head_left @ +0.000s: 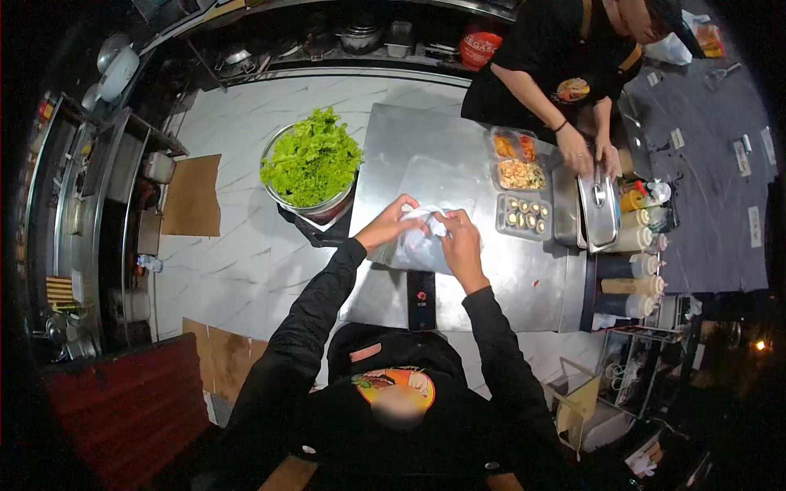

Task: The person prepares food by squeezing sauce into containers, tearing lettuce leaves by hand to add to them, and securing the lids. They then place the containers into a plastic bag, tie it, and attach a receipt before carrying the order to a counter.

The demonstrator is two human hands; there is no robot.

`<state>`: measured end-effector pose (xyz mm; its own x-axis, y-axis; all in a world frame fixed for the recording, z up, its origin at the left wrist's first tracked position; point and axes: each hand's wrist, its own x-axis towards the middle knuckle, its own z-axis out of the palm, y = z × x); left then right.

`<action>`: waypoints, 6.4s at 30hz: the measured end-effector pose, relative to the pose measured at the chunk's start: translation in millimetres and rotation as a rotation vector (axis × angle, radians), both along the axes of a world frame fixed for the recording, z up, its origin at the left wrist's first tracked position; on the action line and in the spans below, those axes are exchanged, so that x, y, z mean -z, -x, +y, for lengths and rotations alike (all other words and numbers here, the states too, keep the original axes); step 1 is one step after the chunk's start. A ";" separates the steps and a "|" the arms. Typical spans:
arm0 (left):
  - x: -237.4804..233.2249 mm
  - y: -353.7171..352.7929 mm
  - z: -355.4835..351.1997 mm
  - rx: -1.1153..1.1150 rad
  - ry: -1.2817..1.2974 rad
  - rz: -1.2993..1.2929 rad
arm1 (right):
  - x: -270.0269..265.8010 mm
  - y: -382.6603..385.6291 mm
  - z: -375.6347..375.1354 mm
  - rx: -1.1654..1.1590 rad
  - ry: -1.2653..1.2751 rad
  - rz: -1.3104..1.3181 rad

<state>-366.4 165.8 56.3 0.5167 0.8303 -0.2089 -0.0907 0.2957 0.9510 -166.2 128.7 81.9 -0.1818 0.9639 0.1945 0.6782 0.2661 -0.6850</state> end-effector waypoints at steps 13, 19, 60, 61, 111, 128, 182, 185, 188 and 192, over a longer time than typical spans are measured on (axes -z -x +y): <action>33.9 8.2 47.8 -0.437 -0.458 0.550 | -18.2 2.1 -39.4 0.112 -0.129 0.184; 73.1 -6.7 63.1 -0.359 -0.526 0.674 | 25.3 -10.6 -120.3 0.178 0.034 0.321; 36.1 -30.0 20.5 0.026 -0.072 0.046 | 22.5 4.5 3.5 0.130 -0.122 0.027; 34.6 -27.8 24.0 0.077 -0.088 0.061 | 22.0 7.0 7.1 0.140 -0.151 0.059; 8.7 -17.9 12.5 -0.246 0.081 -0.121 | 3.1 28.3 -52.2 0.131 0.167 -0.035; 32.8 1.8 -3.8 -0.208 0.052 -0.122 | -28.3 -169.9 -31.2 0.220 0.080 0.451; 19.1 -76.9 -89.3 -0.227 -0.461 1.170 | -89.8 -242.3 -34.1 -0.381 0.658 0.664; 7.2 -62.6 -86.0 -0.263 -0.499 0.982 | -53.4 -146.6 -39.6 -0.402 0.685 0.682; 4.6 -53.0 -80.6 -0.063 -0.706 1.137 | 20.1 -89.3 -40.9 -0.226 1.099 0.632; 18.5 -38.0 -70.7 0.151 -0.980 1.178 | 42.0 -65.6 -55.9 -0.043 1.163 0.480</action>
